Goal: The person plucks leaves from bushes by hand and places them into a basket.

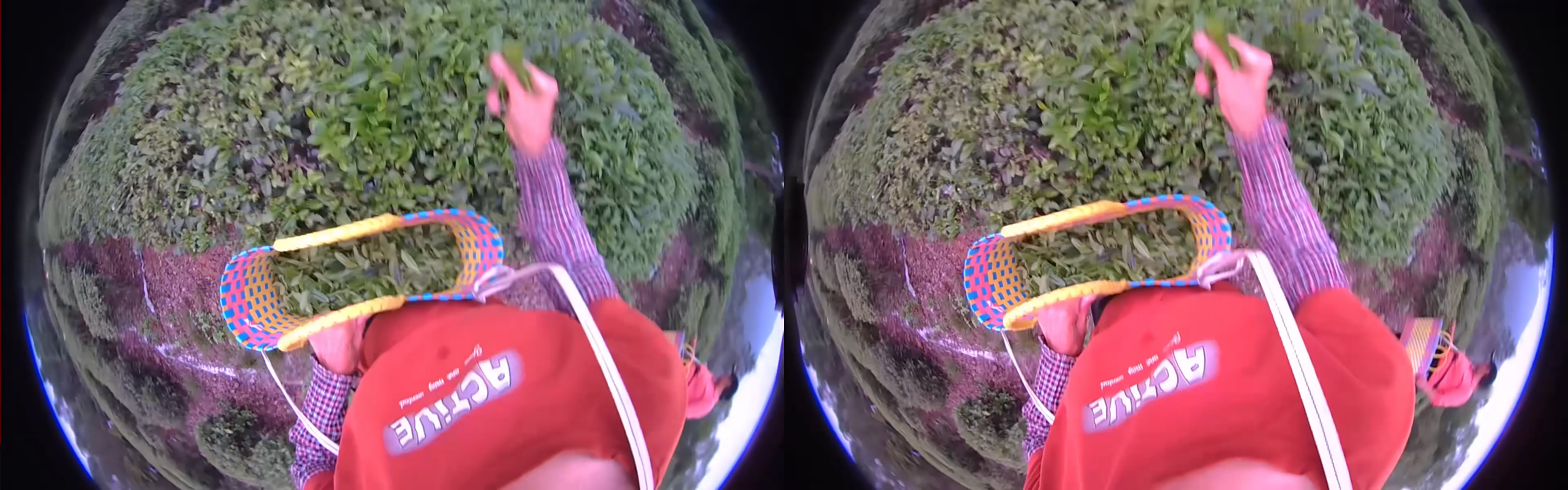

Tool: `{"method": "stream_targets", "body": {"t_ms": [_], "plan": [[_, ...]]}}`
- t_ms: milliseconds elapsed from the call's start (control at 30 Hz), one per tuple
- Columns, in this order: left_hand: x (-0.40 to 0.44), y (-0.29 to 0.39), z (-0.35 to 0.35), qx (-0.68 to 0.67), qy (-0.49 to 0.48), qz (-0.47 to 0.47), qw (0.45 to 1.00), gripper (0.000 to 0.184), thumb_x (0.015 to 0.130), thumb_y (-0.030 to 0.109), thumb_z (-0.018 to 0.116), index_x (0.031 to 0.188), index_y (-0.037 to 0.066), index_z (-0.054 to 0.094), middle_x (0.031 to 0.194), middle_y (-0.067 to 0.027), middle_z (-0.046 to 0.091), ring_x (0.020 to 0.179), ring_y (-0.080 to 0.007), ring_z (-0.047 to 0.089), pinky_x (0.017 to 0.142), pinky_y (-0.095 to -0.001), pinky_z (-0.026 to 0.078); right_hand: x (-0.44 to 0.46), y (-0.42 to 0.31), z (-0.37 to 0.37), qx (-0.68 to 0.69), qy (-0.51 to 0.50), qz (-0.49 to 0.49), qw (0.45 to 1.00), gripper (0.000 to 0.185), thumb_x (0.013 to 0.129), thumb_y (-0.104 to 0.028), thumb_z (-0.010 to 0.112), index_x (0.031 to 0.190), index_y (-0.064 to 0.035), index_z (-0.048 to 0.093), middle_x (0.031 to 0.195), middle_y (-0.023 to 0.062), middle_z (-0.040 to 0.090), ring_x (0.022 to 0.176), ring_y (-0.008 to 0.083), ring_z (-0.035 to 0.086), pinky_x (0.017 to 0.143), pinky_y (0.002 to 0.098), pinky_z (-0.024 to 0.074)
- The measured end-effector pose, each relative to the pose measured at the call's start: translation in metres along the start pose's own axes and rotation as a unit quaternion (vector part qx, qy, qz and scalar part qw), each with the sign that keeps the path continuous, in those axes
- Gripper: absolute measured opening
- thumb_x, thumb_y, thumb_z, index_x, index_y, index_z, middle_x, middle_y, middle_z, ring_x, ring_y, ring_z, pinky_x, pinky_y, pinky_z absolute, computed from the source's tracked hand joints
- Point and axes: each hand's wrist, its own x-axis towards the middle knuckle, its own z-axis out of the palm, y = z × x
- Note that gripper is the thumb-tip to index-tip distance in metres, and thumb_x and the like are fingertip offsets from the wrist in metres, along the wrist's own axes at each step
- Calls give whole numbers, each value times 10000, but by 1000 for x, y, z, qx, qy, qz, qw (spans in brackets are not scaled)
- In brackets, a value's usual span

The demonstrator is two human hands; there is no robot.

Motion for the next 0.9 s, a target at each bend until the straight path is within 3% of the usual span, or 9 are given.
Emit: {"method": "stream_targets", "body": {"t_ms": [100, 167, 233, 367, 433, 500, 567, 700, 900], "plan": [[11, 1, -2, -12, 57, 25, 998, 296, 806, 300, 558, 664, 44, 598, 536, -143, 529, 450, -290, 508, 438, -387, 372, -79, -31, -11, -99, -144, 170, 970, 140, 775, -123, 613, 823, 7, 593, 674, 62, 598, 496, 132, 568, 454, 246, 442], [8, 0, 6, 17, 63, 25, 998, 288, 807, 309, 554, 696, 50, 620, 554, -140, 546, 458, -285, 517, 443, -381, 381, -121, 17, 2, -188, -410, -139, 881, 221, 730, -171, 651, 907, -43, 619, 649, 89, 602, 545, 183, 590, 541, 289, 478], [-3, -2, 16, 48, 37, 8, 998, 284, 800, 357, 543, 728, 98, 637, 576, -99, 566, 488, -264, 532, 476, -384, 408, -146, 38, -8, -395, -549, -61, 734, 290, 711, -189, 648, 978, -80, 623, 687, 118, 613, 589, 214, 598, 582, 309, 490], [-3, 0, 12, 31, 50, 5, 998, 289, 807, 313, 551, 694, 59, 630, 571, -134, 560, 471, -272, 532, 444, -375, 387, -80, 21, -4, -196, -252, 130, 939, 168, 768, -137, 610, 848, 7, 646, 704, 81, 640, 435, 113, 537, 446, 279, 475], [-7, -3, 16, 31, 48, 11, 998, 295, 808, 324, 545, 710, 60, 634, 589, -131, 569, 490, -282, 538, 455, -379, 395, -12, 63, -18, -328, -150, -4, 933, 333, 749, -217, 649, 996, 2, 602, 634, 121, 606, 432, 137, 545, 452, 274, 480], [-9, -6, 22, 57, 31, 11, 998, 291, 809, 326, 541, 733, 63, 640, 609, -129, 578, 510, -287, 546, 469, -382, 402, 37, 87, -16, -429, -134, 90, 889, 607, 693, -313, 694, 1154, 18, 480, 632, 146, 600, 509, 178, 585, 559, 309, 503], [-13, -9, 32, 30, 45, -4, 999, 258, 783, 370, 548, 702, 125, 553, 555, -48, 501, 559, -234, 520, 578, -387, 381, 63, 115, -5, -504, -126, 35, 854, 845, 614, -417, 732, 1237, 23, 370, 656, 154, 610, 612, 228, 609, 660, 343, 493], [-13, -13, 33, 35, 29, -19, 999, 218, 775, 337, 555, 743, 121, 547, 619, -37, 521, 630, -217, 523, 635, -372, 377, 83, 132, 8, -477, -141, 18, 868, 694, 593, -416, 744, 1080, 30, 533, 662, 150, 620, 655, 261, 618, 674, 336, 489], [-5, -16, 26, 35, 5, 18, 999, 177, 751, 296, 568, 762, 126, 518, 632, -20, 505, 644, -200, 520, 611, -356, 381, 70, 145, 9, -260, -51, 82, 961, 277, 739, -173, 671, 876, 64, 623, 596, 124, 620, 447, 117, 584, 440, 231, 474]]}}
